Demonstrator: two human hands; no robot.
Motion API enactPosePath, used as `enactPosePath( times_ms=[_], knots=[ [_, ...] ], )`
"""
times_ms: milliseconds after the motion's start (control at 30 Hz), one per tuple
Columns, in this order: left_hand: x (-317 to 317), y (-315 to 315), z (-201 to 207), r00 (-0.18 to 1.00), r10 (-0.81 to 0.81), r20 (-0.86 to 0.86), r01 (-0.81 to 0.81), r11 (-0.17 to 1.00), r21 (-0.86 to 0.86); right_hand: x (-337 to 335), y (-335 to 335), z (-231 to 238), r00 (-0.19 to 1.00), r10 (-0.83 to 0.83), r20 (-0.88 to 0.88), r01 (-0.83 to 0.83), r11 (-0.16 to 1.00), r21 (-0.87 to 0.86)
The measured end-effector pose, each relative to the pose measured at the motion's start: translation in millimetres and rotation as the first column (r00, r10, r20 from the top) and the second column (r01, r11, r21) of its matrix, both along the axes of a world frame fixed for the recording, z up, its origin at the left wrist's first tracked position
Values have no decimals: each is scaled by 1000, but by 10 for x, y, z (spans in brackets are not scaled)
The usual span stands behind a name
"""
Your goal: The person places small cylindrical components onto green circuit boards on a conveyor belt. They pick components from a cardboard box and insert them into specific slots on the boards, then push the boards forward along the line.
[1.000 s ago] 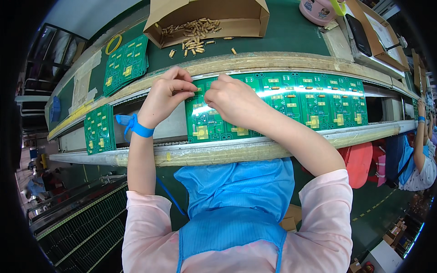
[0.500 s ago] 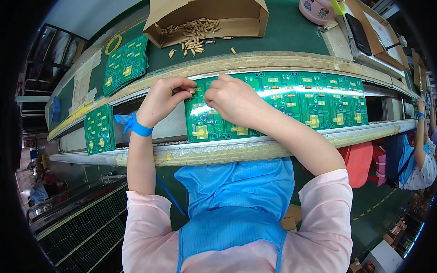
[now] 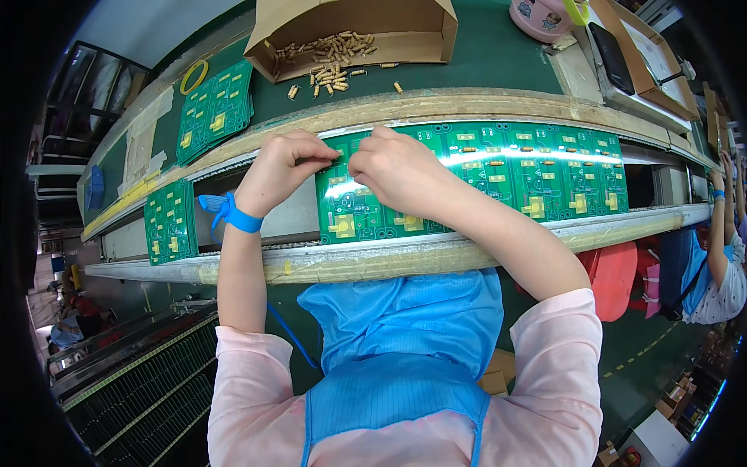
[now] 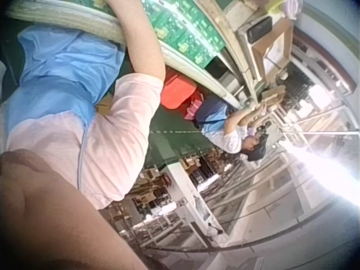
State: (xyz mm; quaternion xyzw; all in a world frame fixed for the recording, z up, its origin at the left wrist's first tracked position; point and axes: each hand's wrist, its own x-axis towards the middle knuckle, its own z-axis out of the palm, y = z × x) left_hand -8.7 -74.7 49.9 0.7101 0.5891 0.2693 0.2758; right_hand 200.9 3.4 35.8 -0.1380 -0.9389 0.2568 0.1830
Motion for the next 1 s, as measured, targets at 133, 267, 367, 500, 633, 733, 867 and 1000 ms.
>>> enactPosePath(
  times_ms=[133, 267, 367, 500, 633, 733, 867, 1000],
  knots=[
    [54, 2, -6, 994, -38, -99, 45, 996, 75, 3, 3, -7, 1000, -1, -12, 1, 1000, 5],
    [54, 6, -27, 992, -42, -123, 53, 995, 88, 8, 6, -4, 1000, -1, -10, 1, 1000, 0],
    [51, 15, -32, 993, -25, -118, 39, 993, 111, 5, 5, 0, 1000, 1, -11, -1, 1000, -6],
    [95, 13, -25, 993, 12, -117, 2, 993, 118, 5, 13, -11, 1000, 2, -9, -2, 1000, -9],
    [104, 13, -7, 993, 15, -117, -4, 995, 98, 11, 13, 0, 1000, 2, -11, -2, 1000, -13],
    [71, 15, -1, 995, -49, -83, 54, 997, 59, 9, 14, 4, 1000, 5, -11, -5, 1000, -15],
    [35, -6, -1, 995, -50, -84, 55, 997, 54, 21, 1, 30, 1000, 13, -3, -13, 1000, -16],
    [6, -24, -31, 997, 19, -81, -17, 1000, 26, 85, -19, 123, 1000, 25, -12, -24, 1000, 16]
  ],
)
